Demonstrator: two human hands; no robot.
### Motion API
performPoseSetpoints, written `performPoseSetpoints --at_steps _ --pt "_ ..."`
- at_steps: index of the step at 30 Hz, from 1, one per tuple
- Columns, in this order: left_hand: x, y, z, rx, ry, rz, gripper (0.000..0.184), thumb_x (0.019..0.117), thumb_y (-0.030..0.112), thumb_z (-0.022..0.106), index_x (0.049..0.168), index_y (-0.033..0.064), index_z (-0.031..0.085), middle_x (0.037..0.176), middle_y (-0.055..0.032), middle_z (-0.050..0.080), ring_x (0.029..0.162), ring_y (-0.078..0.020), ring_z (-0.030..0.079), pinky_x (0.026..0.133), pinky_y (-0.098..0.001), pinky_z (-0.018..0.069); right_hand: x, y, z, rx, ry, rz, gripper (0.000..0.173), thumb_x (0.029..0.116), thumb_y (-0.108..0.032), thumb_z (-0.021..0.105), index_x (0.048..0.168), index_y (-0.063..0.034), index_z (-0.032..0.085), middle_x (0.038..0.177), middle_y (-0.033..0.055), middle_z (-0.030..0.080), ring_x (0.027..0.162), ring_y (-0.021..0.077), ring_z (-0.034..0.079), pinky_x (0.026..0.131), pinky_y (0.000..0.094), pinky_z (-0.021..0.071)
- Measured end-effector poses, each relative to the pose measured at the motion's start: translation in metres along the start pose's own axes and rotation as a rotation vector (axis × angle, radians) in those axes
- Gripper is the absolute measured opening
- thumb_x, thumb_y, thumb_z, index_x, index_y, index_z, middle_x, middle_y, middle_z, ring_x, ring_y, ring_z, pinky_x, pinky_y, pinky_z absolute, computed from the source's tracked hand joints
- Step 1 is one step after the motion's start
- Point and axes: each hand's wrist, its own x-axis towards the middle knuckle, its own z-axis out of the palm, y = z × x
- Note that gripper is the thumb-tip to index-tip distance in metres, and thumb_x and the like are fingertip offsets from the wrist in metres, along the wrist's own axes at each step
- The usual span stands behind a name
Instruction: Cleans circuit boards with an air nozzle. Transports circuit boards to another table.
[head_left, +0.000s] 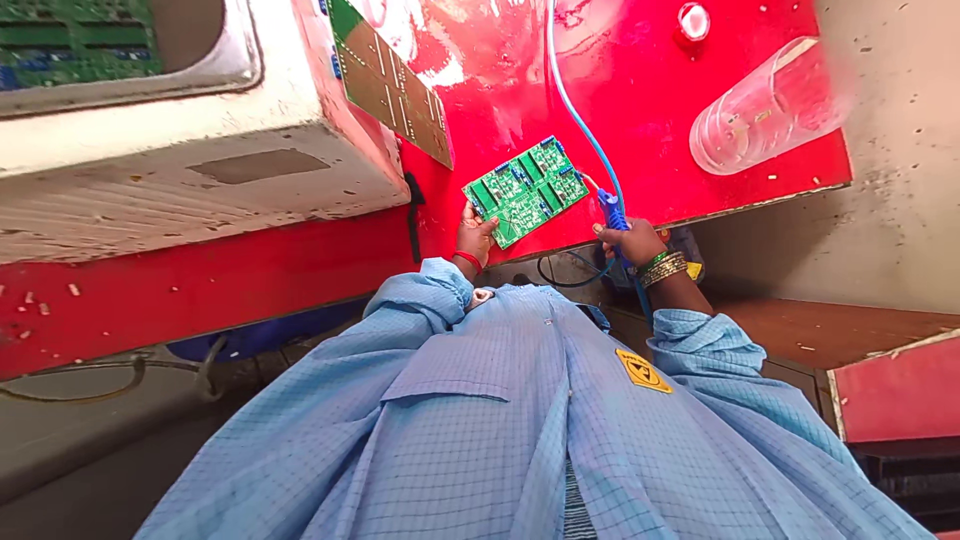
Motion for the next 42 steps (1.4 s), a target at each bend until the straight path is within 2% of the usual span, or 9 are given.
performPoseSetpoints --at_steps 4,10,16,20,24,28,31,36,42 --pt "-0.001 0.001 0.001 0.005 0.003 -0.002 0.074 0.0980 -0.012 0.053 0.159 0.0133 0.020 0.139 -0.0177 0.054 0.111 -0.0253 0.066 0.089 -0.0419 0.0580 -0.006 0.012 -0.001 -0.024 0.005 0.007 0.037 0.1003 -0.034 0.067 0.115 0.0000 0.064 0.082 0.0058 0.065 0.067 0.0113 0.061 0.066 0.0305 0.0532" --pt "-0.001 0.001 0.000 0.004 0.006 -0.002 0.075 0.0973 -0.012 0.054 0.159 0.0139 0.020 0.138 -0.0177 0.054 0.110 -0.0257 0.066 0.089 -0.0429 0.0581 -0.027 0.025 0.002 0.012 -0.048 0.029 0.028 0.1010 -0.026 0.066 0.114 -0.0002 0.064 0.082 0.0035 0.065 0.068 0.0075 0.062 0.068 0.0262 0.0539" --pt "-0.001 0.002 0.001 -0.001 0.018 -0.012 0.073 0.0976 -0.012 0.053 0.158 0.0141 0.021 0.136 -0.0179 0.054 0.109 -0.0261 0.065 0.087 -0.0432 0.0582 -0.020 0.014 0.008 -0.015 -0.063 -0.004 0.029 0.1008 -0.028 0.067 0.112 -0.0009 0.065 0.081 0.0034 0.064 0.066 0.0082 0.061 0.066 0.0266 0.0539" --pt "0.000 0.000 0.000 -0.011 0.005 -0.013 0.074 0.0973 -0.013 0.053 0.159 0.0138 0.020 0.136 -0.0178 0.054 0.109 -0.0261 0.065 0.088 -0.0435 0.0580 -0.008 0.005 0.006 -0.013 -0.026 0.000 0.036 0.1013 -0.033 0.066 0.116 0.0001 0.064 0.081 0.0053 0.064 0.066 0.0105 0.061 0.066 0.0291 0.0536" --pt "0.001 0.000 0.000 -0.014 0.013 -0.014 0.074 0.0970 -0.013 0.053 0.159 0.0139 0.022 0.135 -0.0177 0.054 0.109 -0.0256 0.066 0.088 -0.0428 0.0583 -0.003 0.001 0.010 0.000 -0.033 -0.004 0.035 0.1002 -0.032 0.068 0.113 -0.0005 0.063 0.078 0.0039 0.063 0.063 0.0090 0.060 0.063 0.0271 0.0527" --pt "0.000 0.002 0.001 -0.014 0.018 -0.022 0.074 0.0970 -0.013 0.054 0.158 0.0137 0.022 0.136 -0.0175 0.055 0.109 -0.0252 0.066 0.088 -0.0423 0.0580 -0.002 -0.005 0.020 -0.036 -0.086 -0.042 0.034 0.0994 -0.032 0.069 0.113 -0.0009 0.064 0.082 0.0058 0.065 0.067 0.0109 0.061 0.066 0.0298 0.0536" --pt "0.000 0.002 0.001 -0.014 0.018 -0.024 0.075 0.0974 -0.012 0.053 0.159 0.0141 0.020 0.137 -0.0181 0.054 0.109 -0.0253 0.065 0.088 -0.0425 0.0580 0.004 -0.014 0.017 -0.045 -0.077 -0.039 0.039 0.0996 -0.034 0.068 0.118 0.0000 0.064 0.087 0.0081 0.066 0.071 0.0136 0.063 0.070 0.0334 0.0545" --pt "0.000 0.001 0.000 -0.011 0.027 -0.023 0.075 0.0972 -0.012 0.054 0.159 0.0135 0.021 0.135 -0.0184 0.055 0.108 -0.0252 0.066 0.088 -0.0419 0.0579 0.017 -0.029 0.010 0.016 -0.041 -0.002 0.040 0.0991 -0.035 0.068 0.120 -0.0016 0.063 0.082 0.0040 0.065 0.065 0.0100 0.061 0.064 0.0292 0.0534" --pt "0.000 0.002 0.001 0.000 0.024 -0.029 0.076 0.0976 -0.012 0.053 0.160 0.0139 0.019 0.138 -0.0182 0.053 0.109 -0.0251 0.065 0.088 -0.0413 0.0577 0.017 -0.040 0.026 -0.094 -0.129 -0.055 0.042 0.0978 -0.037 0.070 0.121 -0.0016 0.064 0.095 0.0099 0.067 0.076 0.0159 0.063 0.074 0.0367 0.0546"
